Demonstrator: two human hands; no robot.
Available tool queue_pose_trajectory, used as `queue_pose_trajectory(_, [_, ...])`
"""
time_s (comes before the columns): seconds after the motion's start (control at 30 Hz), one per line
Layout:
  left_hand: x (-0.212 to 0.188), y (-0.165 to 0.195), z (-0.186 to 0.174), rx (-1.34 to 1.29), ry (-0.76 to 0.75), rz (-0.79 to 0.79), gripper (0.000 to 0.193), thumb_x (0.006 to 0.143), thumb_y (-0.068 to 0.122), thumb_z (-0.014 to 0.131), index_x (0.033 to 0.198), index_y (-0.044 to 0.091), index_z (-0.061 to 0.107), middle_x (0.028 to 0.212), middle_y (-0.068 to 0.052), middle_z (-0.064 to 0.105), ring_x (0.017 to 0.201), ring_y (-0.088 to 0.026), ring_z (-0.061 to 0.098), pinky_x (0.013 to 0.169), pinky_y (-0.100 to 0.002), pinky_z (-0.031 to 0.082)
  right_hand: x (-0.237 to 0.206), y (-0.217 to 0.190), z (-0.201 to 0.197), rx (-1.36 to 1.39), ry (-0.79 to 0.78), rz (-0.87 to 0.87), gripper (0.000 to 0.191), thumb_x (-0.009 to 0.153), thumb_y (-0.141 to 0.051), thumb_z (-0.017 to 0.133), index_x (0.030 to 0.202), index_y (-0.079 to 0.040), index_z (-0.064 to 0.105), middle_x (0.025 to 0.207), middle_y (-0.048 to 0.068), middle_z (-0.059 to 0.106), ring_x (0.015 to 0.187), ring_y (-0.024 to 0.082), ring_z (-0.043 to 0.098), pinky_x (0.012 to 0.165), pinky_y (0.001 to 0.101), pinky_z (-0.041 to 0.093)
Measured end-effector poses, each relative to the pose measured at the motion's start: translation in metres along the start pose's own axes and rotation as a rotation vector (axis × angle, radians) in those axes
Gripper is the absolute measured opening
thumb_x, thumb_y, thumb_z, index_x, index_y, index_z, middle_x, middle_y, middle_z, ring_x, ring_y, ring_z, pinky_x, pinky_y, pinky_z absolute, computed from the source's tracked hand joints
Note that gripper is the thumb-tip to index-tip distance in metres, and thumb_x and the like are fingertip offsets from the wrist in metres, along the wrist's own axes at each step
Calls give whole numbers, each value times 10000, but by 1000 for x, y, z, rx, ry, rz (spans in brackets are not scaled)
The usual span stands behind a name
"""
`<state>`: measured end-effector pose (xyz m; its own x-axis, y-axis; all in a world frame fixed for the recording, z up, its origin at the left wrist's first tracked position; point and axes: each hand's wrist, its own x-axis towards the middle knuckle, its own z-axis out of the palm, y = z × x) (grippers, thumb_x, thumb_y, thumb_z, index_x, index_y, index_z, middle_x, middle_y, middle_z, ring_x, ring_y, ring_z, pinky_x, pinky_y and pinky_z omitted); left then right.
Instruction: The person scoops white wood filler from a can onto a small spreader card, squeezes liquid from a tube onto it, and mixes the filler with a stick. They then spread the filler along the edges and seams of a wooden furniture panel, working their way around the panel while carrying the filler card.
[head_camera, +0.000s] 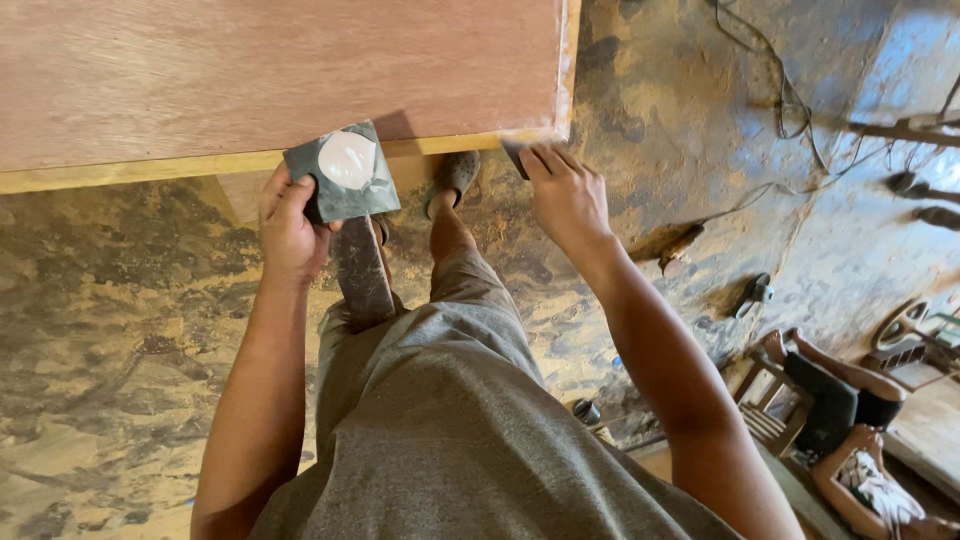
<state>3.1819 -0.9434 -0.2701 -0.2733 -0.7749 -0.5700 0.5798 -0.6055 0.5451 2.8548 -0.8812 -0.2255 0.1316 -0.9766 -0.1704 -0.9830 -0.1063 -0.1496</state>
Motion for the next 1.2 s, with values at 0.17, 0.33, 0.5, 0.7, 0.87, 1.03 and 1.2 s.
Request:
queue_pose_trajectory(0.17, [-5, 8, -6, -25, -4, 3, 322, 1064, 77, 474, 1358, 4, 582, 1059, -86, 689, 783, -156, 640, 577, -303, 496, 12, -30, 9, 29, 65, -109, 424, 771, 18, 684, 1190, -38, 707, 1221, 177, 733, 1117, 303, 723, 948, 444, 594])
queue_pose_trajectory(0.33, [-13, 16, -12, -47, -53, 67, 325, 1082, 94, 479, 1370, -8, 591, 1062, -83, 687, 770, -153, 623, 584, -301, 484, 21, -66, 20, 28, 99, -105, 434, 760, -32, 699, 1191, 15, 695, 1235, 201, 715, 1152, 352, 693, 887, 443, 595])
queue_pose_trajectory(0.5, [-18, 29, -18, -27, -5, 17, 332, 1056, 95, 474, 1357, 1, 579, 1044, -78, 695, 760, -149, 635, 569, -294, 482, 23, -81, 23, 82, -6, -12, 365, 891, 12, 650, 1251, -22, 704, 1303, 162, 691, 1198, 306, 678, 940, 438, 587])
queue_pose_trajectory(0.7, [-19, 29, -21, -64, -12, 48, 307, 1061, 85, 487, 1335, -4, 594, 1019, -88, 689, 742, -164, 635, 567, -315, 482, 21, -70, 16, -9, 28, -40, 382, 842, 13, 628, 1208, -46, 720, 1282, 169, 698, 1200, 335, 664, 974, 469, 566])
queue_pose_trajectory(0.87, [-19, 26, -23, -97, 23, -15, 212, 1079, 91, 491, 1252, 21, 592, 978, -80, 676, 724, -167, 641, 539, -322, 484, 19, -52, 11, 86, 11, 38, 340, 904, 42, 651, 1225, -48, 717, 1287, 114, 710, 1235, 311, 667, 1009, 445, 586])
queue_pose_trajectory(1.03, [-20, 29, -21, -21, 16, -2, 240, 1066, 97, 482, 1267, 30, 592, 974, -77, 680, 698, -155, 613, 539, -313, 464, 21, -47, 14, 18, -102, -127, 425, 848, 82, 628, 1231, -76, 724, 1293, 101, 709, 1185, 278, 689, 945, 419, 587])
queue_pose_trajectory(1.2, [-22, 30, -18, -89, -33, 3, 257, 1075, 97, 472, 1296, 25, 581, 974, -71, 670, 713, -145, 602, 555, -303, 461, 27, -59, 26, -24, 66, -179, 460, 851, 84, 627, 1257, -114, 712, 1291, 93, 721, 1194, 276, 694, 1023, 423, 581])
